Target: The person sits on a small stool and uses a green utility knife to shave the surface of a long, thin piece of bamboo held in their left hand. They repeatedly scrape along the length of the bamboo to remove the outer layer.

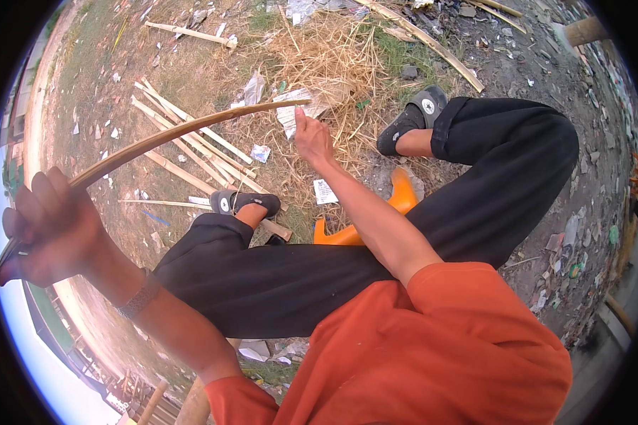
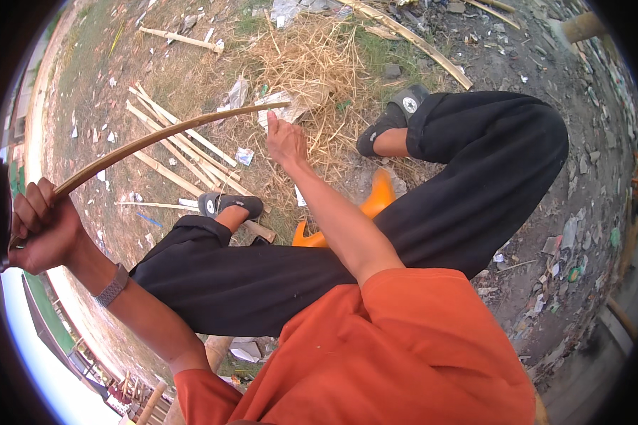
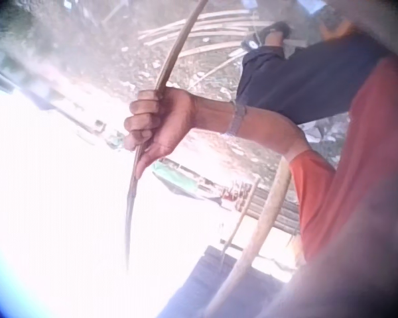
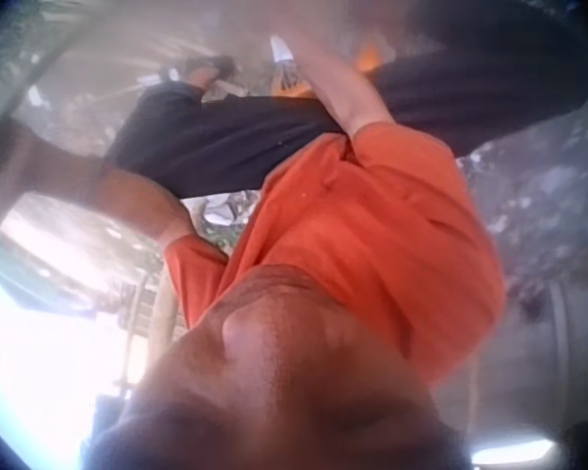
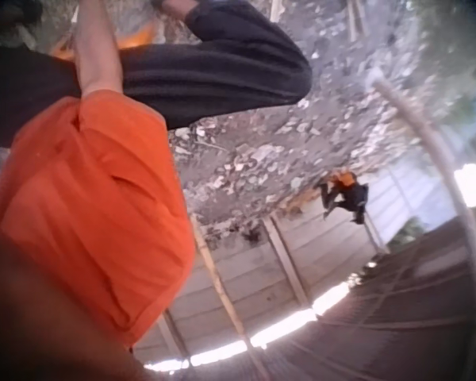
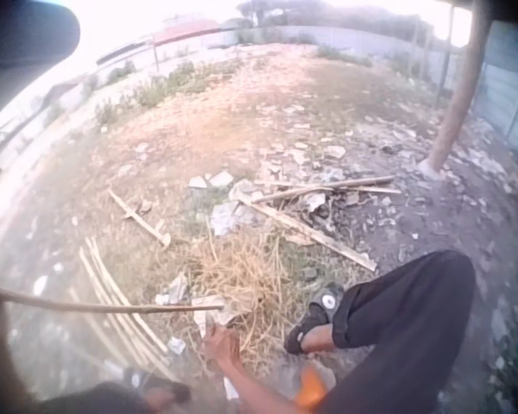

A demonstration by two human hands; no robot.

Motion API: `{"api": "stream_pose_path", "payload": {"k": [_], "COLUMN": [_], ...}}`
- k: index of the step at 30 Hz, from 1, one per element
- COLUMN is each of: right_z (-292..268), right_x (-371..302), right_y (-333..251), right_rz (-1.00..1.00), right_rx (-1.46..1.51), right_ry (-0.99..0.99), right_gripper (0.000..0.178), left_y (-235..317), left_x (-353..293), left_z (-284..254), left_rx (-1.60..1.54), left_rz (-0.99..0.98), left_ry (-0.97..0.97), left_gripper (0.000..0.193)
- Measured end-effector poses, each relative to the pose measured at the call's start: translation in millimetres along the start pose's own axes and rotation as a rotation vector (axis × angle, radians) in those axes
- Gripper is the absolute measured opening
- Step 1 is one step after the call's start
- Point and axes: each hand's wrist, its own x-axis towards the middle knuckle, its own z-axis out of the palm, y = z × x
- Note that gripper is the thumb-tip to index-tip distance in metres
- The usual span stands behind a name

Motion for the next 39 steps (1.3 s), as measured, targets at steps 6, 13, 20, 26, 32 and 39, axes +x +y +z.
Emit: {"api": "stream_pose_path", "payload": {"k": [6, 13, 20, 26, 32, 39], "right_z": [8.3, 19.7, 10.9, 12.7, 7.6, 8.3], "right_x": [-0.5, 13.2, 0.8, 0.6, -6.2, 23.1], "right_y": [15.0, -1.8, 1.1, 13.0, 44.6, 28.6], "right_rz": [-0.065, 0.020, 0.041, 0.143, 0.092, 0.136], "right_rx": [0.090, 0.022, 0.006, -0.003, 0.023, -0.094], "right_ry": [0.082, 0.046, 0.068, 0.090, 0.177, 0.194], "right_gripper": [0.075, 0.072, 0.068, 0.066, 0.067, 0.069], "left_y": [5.0, 8.7, 0.8, -5.8, -13.1, -2.6], "left_x": [-0.5, 10.8, -1.2, -2.3, -3.4, -0.8], "left_z": [-3.3, -12.4, -2.7, 2.2, 26.0, 11.5], "left_rx": [0.026, 0.168, 0.201, 0.150, 0.244, 0.054], "left_rz": [-0.010, 0.059, 0.088, 0.069, 0.147, 0.046], "left_ry": [-0.069, 0.211, 0.244, 0.188, 0.285, 0.077], "left_gripper": [0.066, 0.067, 0.066, 0.064, 0.065, 0.065]}}
